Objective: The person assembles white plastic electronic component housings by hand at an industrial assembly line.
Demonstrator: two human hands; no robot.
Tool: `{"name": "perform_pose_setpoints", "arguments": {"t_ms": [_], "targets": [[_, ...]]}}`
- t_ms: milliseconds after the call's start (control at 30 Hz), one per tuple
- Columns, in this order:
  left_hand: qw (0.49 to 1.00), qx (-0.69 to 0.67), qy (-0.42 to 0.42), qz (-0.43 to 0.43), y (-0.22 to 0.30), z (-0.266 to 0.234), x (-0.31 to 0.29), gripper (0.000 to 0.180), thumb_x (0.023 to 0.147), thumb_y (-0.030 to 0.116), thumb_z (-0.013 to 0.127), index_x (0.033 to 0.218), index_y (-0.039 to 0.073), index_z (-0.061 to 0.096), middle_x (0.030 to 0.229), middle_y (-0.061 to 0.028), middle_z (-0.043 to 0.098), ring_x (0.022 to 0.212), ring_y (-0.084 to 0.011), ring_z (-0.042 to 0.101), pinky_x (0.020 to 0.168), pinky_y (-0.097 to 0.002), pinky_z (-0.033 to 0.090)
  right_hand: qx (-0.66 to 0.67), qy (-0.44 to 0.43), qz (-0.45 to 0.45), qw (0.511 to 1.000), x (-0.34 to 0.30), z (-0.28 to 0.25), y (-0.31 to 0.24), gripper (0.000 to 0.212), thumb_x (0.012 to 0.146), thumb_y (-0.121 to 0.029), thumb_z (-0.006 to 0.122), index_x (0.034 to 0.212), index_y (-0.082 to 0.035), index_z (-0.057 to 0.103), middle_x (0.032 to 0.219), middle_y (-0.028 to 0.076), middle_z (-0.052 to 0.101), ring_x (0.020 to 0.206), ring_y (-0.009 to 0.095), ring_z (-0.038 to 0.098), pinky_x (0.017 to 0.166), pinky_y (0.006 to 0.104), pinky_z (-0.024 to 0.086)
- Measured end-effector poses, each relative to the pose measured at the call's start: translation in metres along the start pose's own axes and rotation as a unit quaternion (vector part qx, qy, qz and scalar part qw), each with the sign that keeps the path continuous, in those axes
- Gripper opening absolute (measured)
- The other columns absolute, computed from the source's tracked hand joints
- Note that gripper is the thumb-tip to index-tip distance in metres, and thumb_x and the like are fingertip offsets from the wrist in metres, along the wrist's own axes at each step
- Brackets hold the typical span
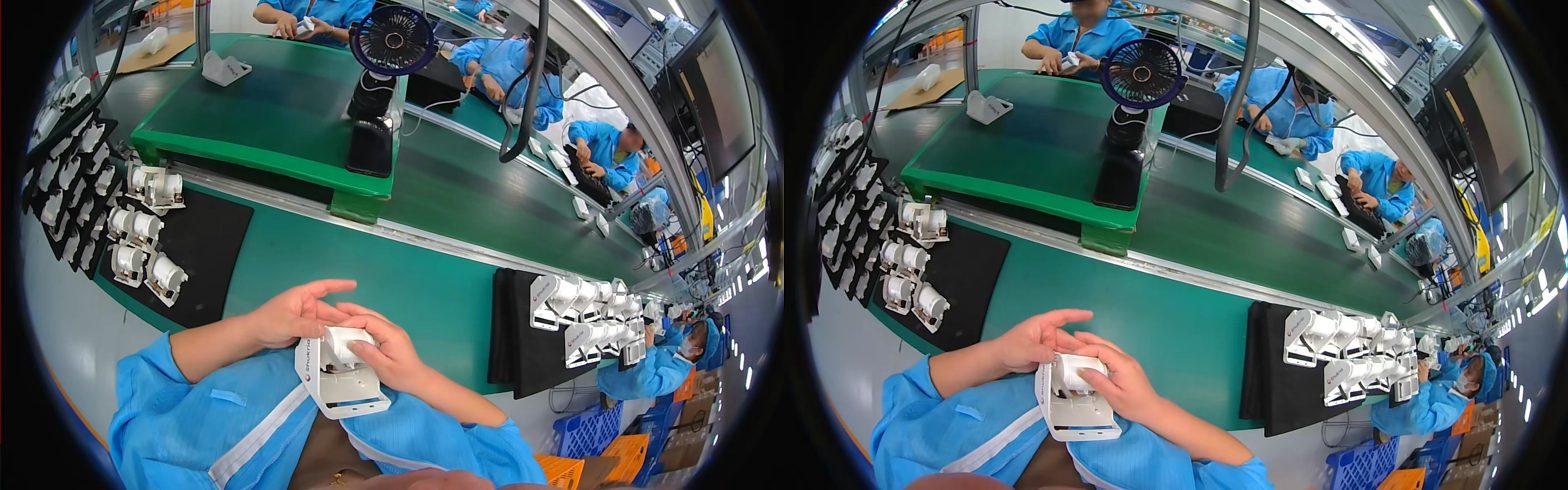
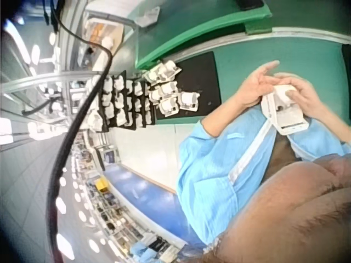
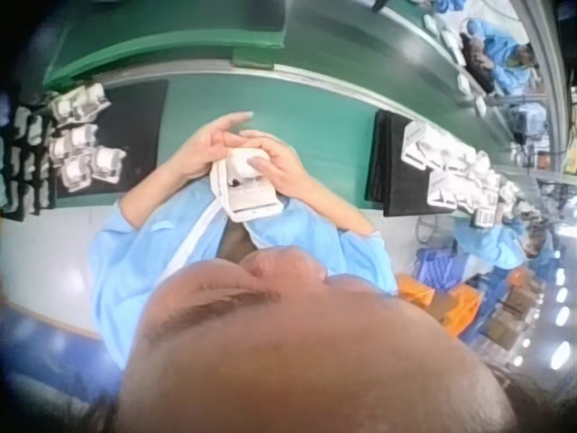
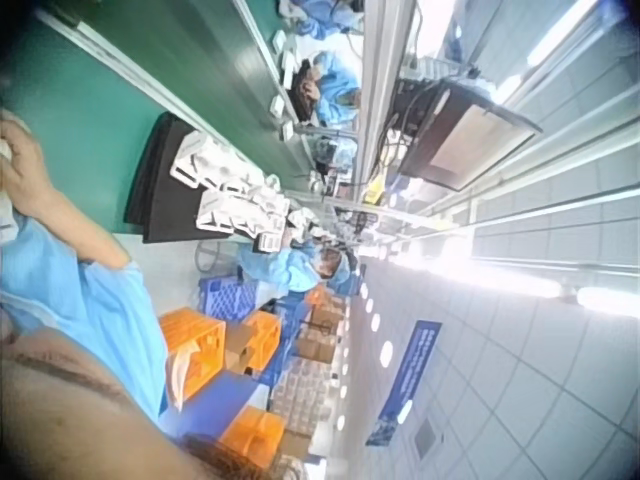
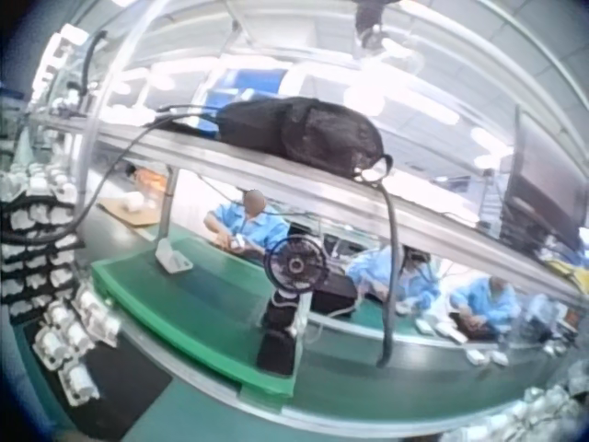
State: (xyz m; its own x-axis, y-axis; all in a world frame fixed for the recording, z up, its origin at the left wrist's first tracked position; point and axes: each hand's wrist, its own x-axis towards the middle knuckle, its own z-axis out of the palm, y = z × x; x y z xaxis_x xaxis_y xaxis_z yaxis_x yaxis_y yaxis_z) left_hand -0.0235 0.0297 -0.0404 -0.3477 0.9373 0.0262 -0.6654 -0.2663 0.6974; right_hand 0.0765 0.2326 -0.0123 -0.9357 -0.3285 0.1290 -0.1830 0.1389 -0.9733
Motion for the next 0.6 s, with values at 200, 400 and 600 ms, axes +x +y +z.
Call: {"name": "perform_pose_setpoints", "arguments": {"t_ms": [200,400,600], "targets": [[0.968,0.180,0.172,0.003,-0.006,0.022,-0.004,0.062,0.088,0.009,0.066,0.139,0.001,0.034,0.117,-0.0119,0.056,0.108,-0.0173,0.058,0.093,-0.0322,0.048,-0.179,0.097,0.028,0.979,0.007,-0.009,-0.015,0.029,0.080,-0.013,0.073,0.105,-0.003,0.060,0.124,0.023,0.054,0.118,0.034,0.054,0.095,0.0396,0.046],[0.944,0.258,0.171,0.117,-0.009,0.027,0.002,0.054,0.086,0.009,0.068,0.133,0.002,0.041,0.126,-0.0104,0.049,0.116,-0.0166,0.051,0.096,-0.0330,0.046,-0.340,0.190,-0.172,0.905,0.019,-0.011,-0.017,0.053,0.068,-0.011,0.081,0.114,-0.003,0.055,0.127,0.024,0.050,0.109,0.036,0.059,0.084,0.0382,0.053],[0.864,0.421,0.143,0.237,-0.003,0.011,-0.004,0.059,0.082,0.015,0.074,0.130,0.002,0.043,0.134,-0.0166,0.046,0.121,-0.0228,0.050,0.099,-0.0363,0.043,-0.207,0.204,-0.129,0.948,0.003,-0.011,0.009,0.064,0.062,-0.014,0.083,0.118,0.002,0.057,0.120,0.023,0.058,0.106,0.033,0.062,0.089,0.0382,0.051]]}}
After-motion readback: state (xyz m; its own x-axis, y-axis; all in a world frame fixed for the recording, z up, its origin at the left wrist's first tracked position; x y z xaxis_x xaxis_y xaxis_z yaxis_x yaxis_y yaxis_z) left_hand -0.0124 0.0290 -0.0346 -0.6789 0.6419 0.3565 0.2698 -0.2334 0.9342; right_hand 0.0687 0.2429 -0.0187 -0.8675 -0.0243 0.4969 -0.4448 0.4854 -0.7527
